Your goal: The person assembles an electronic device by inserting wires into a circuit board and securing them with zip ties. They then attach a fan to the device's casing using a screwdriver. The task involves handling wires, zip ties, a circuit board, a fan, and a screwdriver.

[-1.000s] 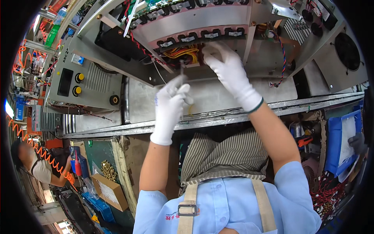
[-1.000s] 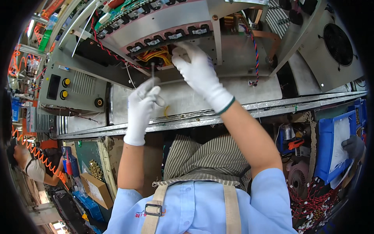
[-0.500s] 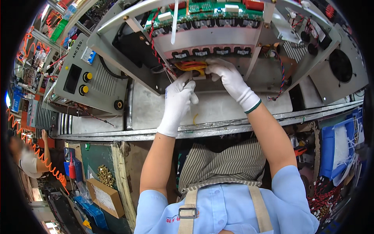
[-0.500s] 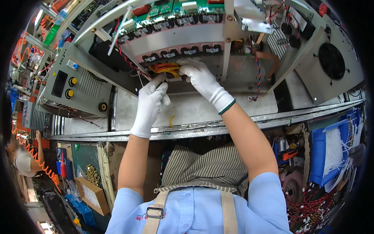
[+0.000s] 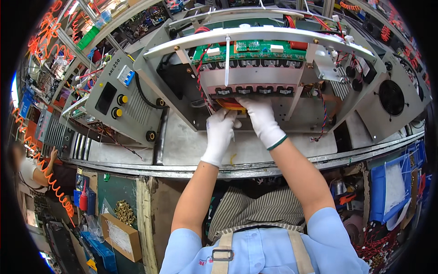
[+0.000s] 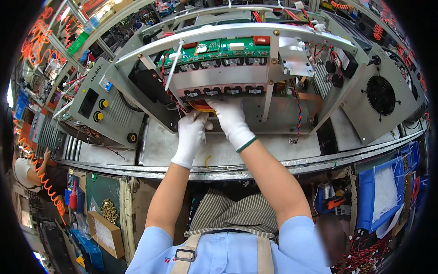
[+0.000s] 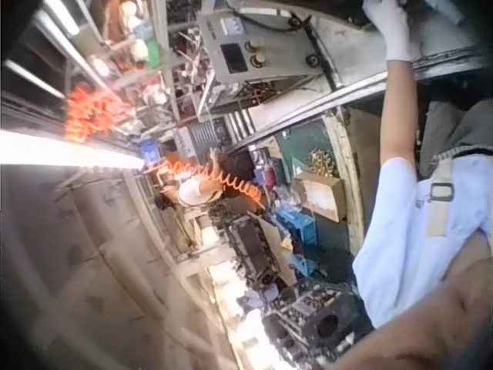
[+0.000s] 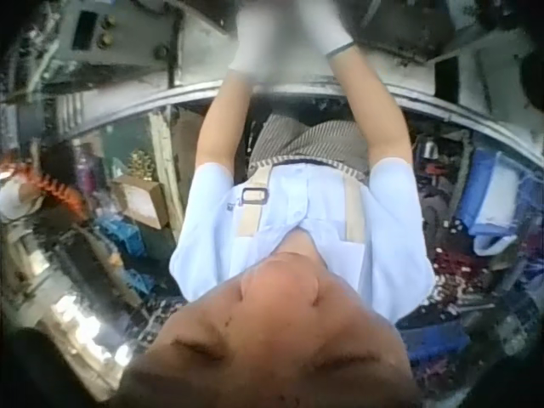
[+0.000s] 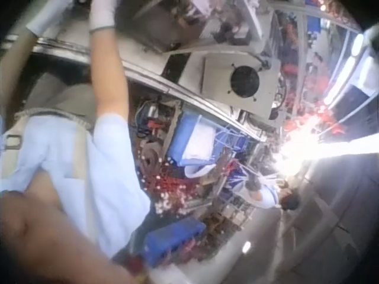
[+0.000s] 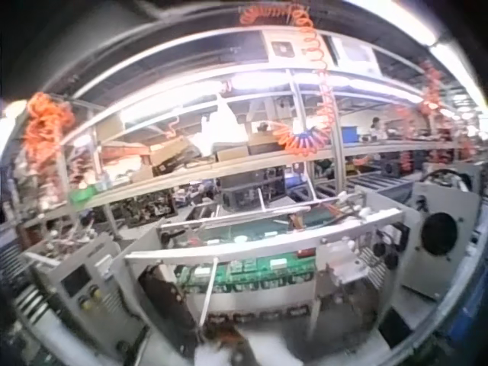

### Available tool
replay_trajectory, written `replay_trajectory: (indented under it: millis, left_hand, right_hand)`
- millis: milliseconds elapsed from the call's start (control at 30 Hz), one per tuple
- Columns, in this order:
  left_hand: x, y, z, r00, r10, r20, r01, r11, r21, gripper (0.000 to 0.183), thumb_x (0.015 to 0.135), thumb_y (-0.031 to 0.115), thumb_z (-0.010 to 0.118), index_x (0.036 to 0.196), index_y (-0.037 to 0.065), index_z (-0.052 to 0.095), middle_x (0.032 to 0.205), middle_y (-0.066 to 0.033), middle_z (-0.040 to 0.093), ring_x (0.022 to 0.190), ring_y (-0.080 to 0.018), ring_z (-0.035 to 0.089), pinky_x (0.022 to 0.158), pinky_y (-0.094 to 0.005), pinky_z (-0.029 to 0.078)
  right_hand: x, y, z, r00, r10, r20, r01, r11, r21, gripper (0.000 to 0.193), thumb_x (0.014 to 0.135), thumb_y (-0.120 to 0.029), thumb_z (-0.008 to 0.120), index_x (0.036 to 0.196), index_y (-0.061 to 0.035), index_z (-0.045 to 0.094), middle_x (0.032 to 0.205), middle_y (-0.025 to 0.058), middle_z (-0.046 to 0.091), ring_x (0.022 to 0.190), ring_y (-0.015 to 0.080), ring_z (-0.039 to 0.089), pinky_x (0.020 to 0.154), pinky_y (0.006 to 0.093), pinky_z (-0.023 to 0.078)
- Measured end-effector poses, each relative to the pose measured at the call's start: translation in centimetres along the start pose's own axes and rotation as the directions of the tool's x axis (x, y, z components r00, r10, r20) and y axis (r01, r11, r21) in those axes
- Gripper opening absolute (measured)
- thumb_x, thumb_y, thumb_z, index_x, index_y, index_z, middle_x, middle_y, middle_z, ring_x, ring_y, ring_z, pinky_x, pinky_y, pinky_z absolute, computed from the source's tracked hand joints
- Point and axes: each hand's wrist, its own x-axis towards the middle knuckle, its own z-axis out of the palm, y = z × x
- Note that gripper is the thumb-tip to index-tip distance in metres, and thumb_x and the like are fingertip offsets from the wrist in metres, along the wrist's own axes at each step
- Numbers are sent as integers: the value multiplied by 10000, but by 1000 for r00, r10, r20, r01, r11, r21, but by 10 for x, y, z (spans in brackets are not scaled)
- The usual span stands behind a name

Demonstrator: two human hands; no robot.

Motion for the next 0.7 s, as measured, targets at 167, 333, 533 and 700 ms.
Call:
replay_trajectory:
  millis: [167, 333, 533, 700]
  left_hand:
    - [-24, 1, -2, 923, 338, -184, -301, 932, 204, 194, 920, 110, 614, 1061, -19, 580, 783, -91, 665, 680, -114, 632, 613, -265, 506]
    - [3, 1, 6, 791, 610, -43, -535, 725, 434, 195, 872, 100, 615, 1063, 85, 576, 825, -182, 667, 773, -369, 663, 652, -420, 519]
    - [-2, -14, 0, 797, 598, -84, -539, 767, 349, 132, 903, 118, 600, 1020, 58, 588, 806, -168, 679, 728, -285, 691, 625, -361, 528]
    - [-3, -5, -2, 943, 325, 76, -323, 946, -34, 202, 931, 155, 595, 1058, -2, 603, 844, -83, 682, 684, -130, 633, 622, -279, 509]
  right_hand:
    - [-17, 9, 11, 970, -89, -226, 111, 990, 84, 94, 824, -102, 701, 863, -17, 699, 860, 69, 685, 814, 147, 600, 747, 303, 472]
    - [-26, -6, 1, 772, -636, -1, 536, 651, -537, 84, 764, -105, 709, 845, -86, 701, 831, 51, 651, 771, 225, 590, 715, 367, 465]
    - [-33, -32, -7, 615, -682, 395, 690, 225, -688, 176, 723, -105, 704, 896, -136, 708, 768, 43, 646, 675, 257, 596, 640, 392, 451]
    - [-16, -25, -16, 724, -624, 294, 635, 436, -638, 118, 800, -109, 668, 901, -60, 705, 887, 100, 716, 809, 276, 661, 718, 393, 495]
